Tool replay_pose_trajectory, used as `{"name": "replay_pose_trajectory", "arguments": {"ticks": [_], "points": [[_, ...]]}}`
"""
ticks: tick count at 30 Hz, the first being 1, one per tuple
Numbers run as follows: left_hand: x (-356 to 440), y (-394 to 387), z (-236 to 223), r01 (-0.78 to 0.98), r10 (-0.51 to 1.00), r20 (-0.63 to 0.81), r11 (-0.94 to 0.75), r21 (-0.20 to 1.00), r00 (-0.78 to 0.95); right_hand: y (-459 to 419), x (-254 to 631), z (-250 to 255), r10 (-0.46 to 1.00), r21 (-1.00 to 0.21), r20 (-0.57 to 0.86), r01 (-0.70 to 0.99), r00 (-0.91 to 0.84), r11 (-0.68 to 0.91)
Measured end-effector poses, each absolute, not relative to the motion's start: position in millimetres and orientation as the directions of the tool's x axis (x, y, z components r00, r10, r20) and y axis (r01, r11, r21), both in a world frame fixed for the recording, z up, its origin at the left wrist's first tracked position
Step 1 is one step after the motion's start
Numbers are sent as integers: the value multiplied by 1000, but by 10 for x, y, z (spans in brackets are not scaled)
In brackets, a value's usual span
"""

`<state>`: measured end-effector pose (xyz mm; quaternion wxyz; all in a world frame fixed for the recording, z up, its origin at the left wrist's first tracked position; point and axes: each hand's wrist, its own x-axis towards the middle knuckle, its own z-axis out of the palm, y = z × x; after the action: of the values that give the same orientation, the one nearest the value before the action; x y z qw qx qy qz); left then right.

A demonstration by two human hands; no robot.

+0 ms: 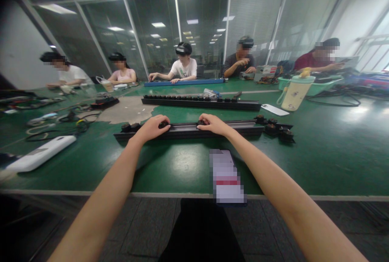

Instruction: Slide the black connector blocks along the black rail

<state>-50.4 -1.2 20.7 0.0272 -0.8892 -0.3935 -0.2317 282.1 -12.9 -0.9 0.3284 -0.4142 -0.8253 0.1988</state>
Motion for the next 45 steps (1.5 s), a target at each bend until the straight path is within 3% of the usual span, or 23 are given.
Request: {"name": "replay_pose_trajectory", "arguments": {"ticks": [45], "points": [[-507,-20,206,704,684,438,-695,147,583,-107,2870,-12,804,-529,371,606,-464,594]]}}
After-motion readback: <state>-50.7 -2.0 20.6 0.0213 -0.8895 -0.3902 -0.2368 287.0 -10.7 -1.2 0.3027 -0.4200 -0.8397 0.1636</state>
